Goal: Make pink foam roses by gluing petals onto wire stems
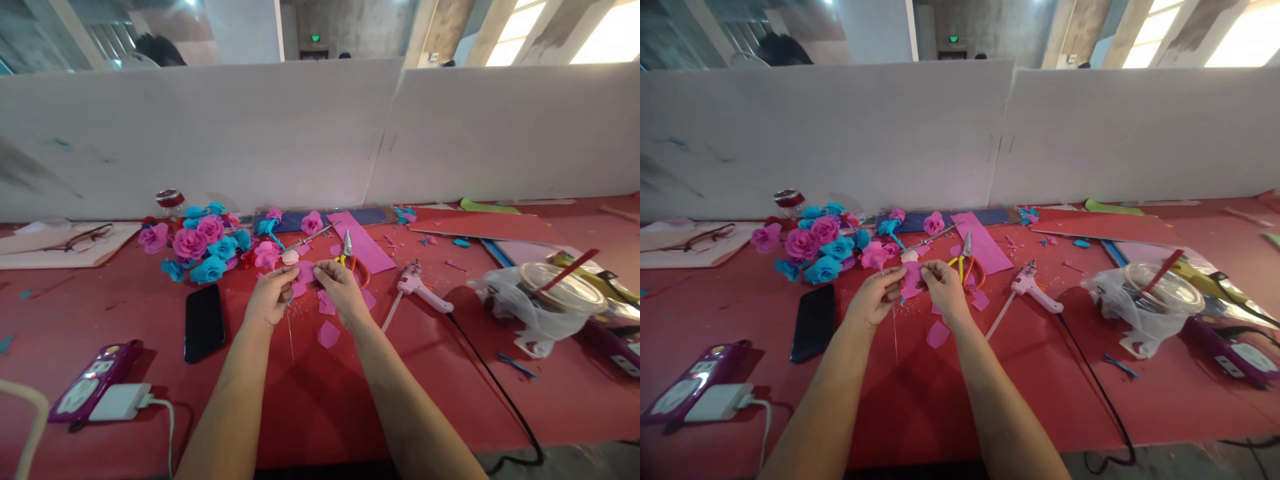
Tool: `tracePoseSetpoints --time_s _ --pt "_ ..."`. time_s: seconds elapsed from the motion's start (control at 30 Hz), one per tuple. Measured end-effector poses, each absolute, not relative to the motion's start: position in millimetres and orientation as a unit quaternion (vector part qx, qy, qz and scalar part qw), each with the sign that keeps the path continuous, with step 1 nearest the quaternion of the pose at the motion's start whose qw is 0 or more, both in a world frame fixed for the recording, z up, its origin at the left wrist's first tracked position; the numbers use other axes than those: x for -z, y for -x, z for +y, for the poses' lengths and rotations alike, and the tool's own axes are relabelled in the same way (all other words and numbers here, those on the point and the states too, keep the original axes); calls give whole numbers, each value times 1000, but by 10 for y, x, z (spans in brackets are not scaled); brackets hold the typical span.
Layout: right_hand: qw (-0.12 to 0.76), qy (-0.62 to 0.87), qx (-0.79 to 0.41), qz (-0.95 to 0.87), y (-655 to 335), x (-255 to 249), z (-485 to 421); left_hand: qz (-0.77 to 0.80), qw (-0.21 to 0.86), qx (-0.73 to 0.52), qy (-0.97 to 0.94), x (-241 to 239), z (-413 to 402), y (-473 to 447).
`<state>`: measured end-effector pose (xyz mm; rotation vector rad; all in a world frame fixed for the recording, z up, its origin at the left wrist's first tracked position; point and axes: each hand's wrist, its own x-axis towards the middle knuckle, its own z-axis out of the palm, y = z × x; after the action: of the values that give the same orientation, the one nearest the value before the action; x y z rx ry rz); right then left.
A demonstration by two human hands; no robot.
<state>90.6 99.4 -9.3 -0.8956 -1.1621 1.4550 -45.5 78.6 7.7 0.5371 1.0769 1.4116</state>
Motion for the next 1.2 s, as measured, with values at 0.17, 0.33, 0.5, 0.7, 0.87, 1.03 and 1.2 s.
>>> tracePoseSetpoints --time_s 0.17,0.33,0.5,0.7,0.87,1.03,1.2 --pt "528 367 -600 -475 -893 116 995 444 614 -614 -221 -95 782 450" --pt "512 370 -594 -499 -894 90 982 425 616 -626 -217 -133 761 426" --pt "502 369 -595 -508 -899 71 970 451 601 -611 -249 -114 763 432" --pt "516 369 -580 -511 -900 94 973 434 623 -607 -234 -96 771 454" --pt "512 359 -592 -508 -881 100 968 452 608 -615 -219 -103 774 457" --pt "513 362 -586 -512 -872 84 946 473 602 -604 -220 -93 791 464" --pt "495 381 -533 -571 -778 145 900 487 580 -612 -228 -67 801 475"
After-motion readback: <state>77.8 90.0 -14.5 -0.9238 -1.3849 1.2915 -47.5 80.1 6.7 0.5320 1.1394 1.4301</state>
